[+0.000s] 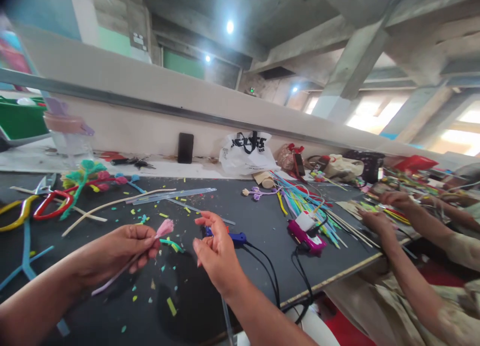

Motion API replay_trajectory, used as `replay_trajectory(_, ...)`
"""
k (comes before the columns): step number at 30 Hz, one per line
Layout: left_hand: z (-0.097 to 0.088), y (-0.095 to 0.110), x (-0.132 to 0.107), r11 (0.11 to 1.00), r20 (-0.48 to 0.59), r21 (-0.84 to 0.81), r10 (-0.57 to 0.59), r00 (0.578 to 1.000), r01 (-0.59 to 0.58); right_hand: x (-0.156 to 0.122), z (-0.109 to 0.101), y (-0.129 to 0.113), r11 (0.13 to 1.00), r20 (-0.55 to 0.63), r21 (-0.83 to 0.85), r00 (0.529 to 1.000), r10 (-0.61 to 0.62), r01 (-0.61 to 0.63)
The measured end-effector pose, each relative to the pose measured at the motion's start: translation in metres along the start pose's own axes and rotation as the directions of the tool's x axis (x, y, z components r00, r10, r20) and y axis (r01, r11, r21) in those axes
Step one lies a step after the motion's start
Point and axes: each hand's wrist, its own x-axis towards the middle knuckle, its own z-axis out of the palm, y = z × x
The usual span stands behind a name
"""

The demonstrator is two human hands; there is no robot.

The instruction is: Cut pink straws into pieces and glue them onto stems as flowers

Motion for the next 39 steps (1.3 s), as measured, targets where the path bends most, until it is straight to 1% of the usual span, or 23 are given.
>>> replay_trajectory(2,-0.005,0.002,-0.001,1.000,0.012,-0.019,0.012,1.000,-0.012,0.000,-0.001,0.005,1.000,-0.008,-0.018,1.000,0.004,-0.004)
replay_trajectory(4,-0.008,0.003,-0.003,0.999,0.023,-0.016,0.050,0.998,-0.050,-0.001,0.000,0.009,0.999,-0.006,-0.043,1.000,-0.002,0.002)
replay_trajectory(6,-0.010,0.005,-0.004,0.996,-0.010,0.020,0.092,0.996,-0.092,-0.002,0.000,0.011,0.997,-0.009,-0.078,1.000,-0.019,0.018)
replay_trajectory(8,-0.012,0.006,-0.004,0.989,-0.077,0.094,0.117,0.990,-0.110,-0.003,0.001,0.014,0.992,-0.010,-0.121,0.999,-0.032,0.031)
replay_trajectory(11,-0.013,0.007,0.000,0.960,-0.192,0.274,0.119,0.974,-0.063,-0.003,0.002,0.019,0.981,0.006,-0.188,0.998,-0.055,0.055)
replay_trajectory(13,-0.012,0.006,0.004,0.903,-0.276,0.429,0.123,0.953,0.007,-0.004,0.003,0.024,0.970,0.020,-0.228,0.997,-0.078,0.081)
replay_trajectory(14,-0.012,0.006,0.007,0.877,-0.309,0.478,0.128,0.942,0.038,-0.005,0.003,0.025,0.964,0.029,-0.246,0.995,-0.093,0.098)
replay_trajectory(18,-0.006,0.005,0.014,0.816,-0.368,0.571,0.153,0.917,0.093,-0.008,0.000,0.028,0.928,0.057,-0.332,0.986,-0.157,0.167)
replay_trajectory(20,0.000,0.009,0.012,0.797,-0.399,0.593,0.163,0.902,0.118,-0.010,-0.003,0.027,0.887,0.079,-0.408,0.976,-0.201,0.216)
replay_trajectory(22,0.006,0.018,0.003,0.787,-0.439,0.603,0.188,0.878,0.133,-0.010,-0.006,0.023,0.824,0.116,-0.494,0.960,-0.254,0.278)
replay_trajectory(23,0.009,0.024,-0.004,0.784,-0.459,0.606,0.205,0.864,0.136,-0.010,-0.007,0.022,0.789,0.139,-0.531,0.950,-0.278,0.309)
replay_trajectory(25,0.013,0.038,-0.028,0.781,-0.491,0.611,0.244,0.836,0.131,-0.009,-0.008,0.018,0.736,0.174,-0.581,0.936,-0.307,0.349)
replay_trajectory(28,0.015,0.052,-0.078,0.767,-0.505,0.637,0.332,0.797,0.085,-0.008,-0.010,0.016,0.706,0.174,-0.611,0.931,-0.321,0.358)
replay_trajectory(29,0.015,0.052,-0.096,0.769,-0.505,0.633,0.319,0.802,0.093,-0.009,-0.010,0.015,0.698,0.174,-0.616,0.928,-0.330,0.364)
replay_trajectory(31,0.012,0.044,-0.128,0.803,-0.537,0.575,0.223,0.813,0.160,-0.010,-0.013,0.015,0.683,0.198,-0.619,0.918,-0.342,0.388)
replay_trajectory(32,0.009,0.036,-0.143,0.818,-0.563,0.539,0.173,0.808,0.200,-0.010,-0.014,0.015,0.676,0.201,-0.622,0.915,-0.349,0.395)
replay_trajectory(33,0.005,0.027,-0.156,0.828,-0.597,0.505,0.131,0.792,0.244,-0.011,-0.015,0.016,0.667,0.218,-0.622,0.909,-0.356,0.410)
replay_trajectory(35,-0.008,0.007,-0.181,0.834,-0.681,0.460,0.112,0.724,0.304,-0.012,-0.014,0.015,0.640,0.261,-0.616,0.885,-0.385,0.460)
replay_trajectory(37,-0.024,-0.008,-0.203,0.851,-0.749,0.428,0.145,0.647,0.304,-0.013,-0.010,0.014,0.601,0.290,-0.626,0.864,-0.412,0.497)
replay_trajectory(38,-0.033,-0.014,-0.214,0.853,-0.763,0.427,0.161,0.626,0.300,-0.013,-0.008,0.015,0.579,0.306,-0.633,0.853,-0.423,0.514)
replay_trajectory(39,-0.042,-0.017,-0.224,0.855,-0.789,0.427,0.195,0.582,0.293,-0.013,-0.005,0.015,0.554,0.323,-0.641,0.841,-0.434,0.532)
